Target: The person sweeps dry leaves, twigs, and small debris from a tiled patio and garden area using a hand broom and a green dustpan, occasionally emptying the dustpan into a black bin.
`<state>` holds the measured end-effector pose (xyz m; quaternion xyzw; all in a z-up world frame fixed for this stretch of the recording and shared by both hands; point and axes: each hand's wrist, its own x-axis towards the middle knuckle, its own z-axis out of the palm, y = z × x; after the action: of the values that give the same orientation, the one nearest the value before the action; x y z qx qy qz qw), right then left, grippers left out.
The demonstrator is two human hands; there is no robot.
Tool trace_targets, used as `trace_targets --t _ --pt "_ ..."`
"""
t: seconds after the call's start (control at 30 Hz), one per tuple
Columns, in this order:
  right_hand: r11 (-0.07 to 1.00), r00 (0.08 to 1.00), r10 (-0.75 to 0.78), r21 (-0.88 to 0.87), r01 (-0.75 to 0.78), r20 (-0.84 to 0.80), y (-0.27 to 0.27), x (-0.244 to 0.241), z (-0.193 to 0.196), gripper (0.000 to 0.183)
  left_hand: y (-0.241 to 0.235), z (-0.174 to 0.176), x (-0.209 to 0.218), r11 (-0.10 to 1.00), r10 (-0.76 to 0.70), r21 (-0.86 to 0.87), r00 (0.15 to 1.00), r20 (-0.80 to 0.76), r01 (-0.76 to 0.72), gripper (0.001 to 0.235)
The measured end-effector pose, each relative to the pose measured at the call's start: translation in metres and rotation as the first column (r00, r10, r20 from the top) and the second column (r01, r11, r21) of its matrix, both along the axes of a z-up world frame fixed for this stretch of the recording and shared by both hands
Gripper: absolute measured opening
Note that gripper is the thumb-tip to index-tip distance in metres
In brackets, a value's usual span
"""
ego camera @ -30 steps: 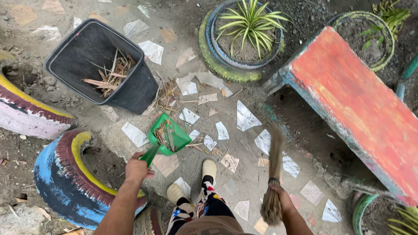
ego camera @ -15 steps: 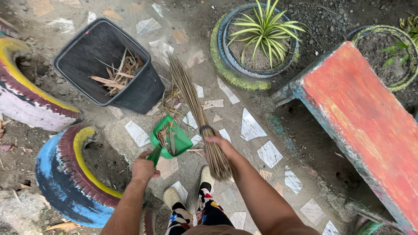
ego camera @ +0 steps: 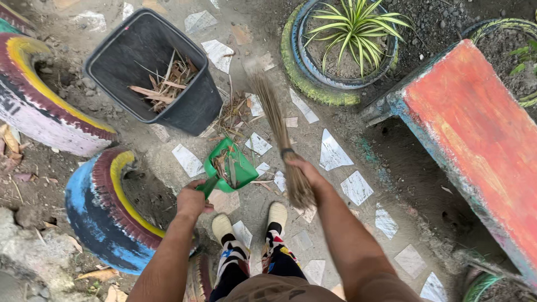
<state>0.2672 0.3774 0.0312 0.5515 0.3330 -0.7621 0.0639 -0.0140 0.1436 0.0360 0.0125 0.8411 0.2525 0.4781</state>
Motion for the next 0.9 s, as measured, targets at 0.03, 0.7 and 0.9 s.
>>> trace_targets --t 0.03,0.7,0.9 --pt "0.991 0.999 0.037 0.129 -0.035 -0.007 -0.011 0.019 0.010 0.076 -0.005 0.000 -0.008 0.995 0.096 0.021 0.994 0.058 -0.097 0.057" --pt "0.971 0.968 -0.166 -0.138 0.194 0.189 -0.317 0.040 -0.039 0.066 -0.029 0.011 -0.104 0.984 -0.046 0.171 0.999 0.012 0.043 0.056" --pt "0.904 0.920 -0.367 -0.183 0.387 0.136 -0.271 0.005 0.027 0.051 -0.018 0.003 -0.103 0.981 -0.100 0.169 0.995 0.019 0.096 0.055"
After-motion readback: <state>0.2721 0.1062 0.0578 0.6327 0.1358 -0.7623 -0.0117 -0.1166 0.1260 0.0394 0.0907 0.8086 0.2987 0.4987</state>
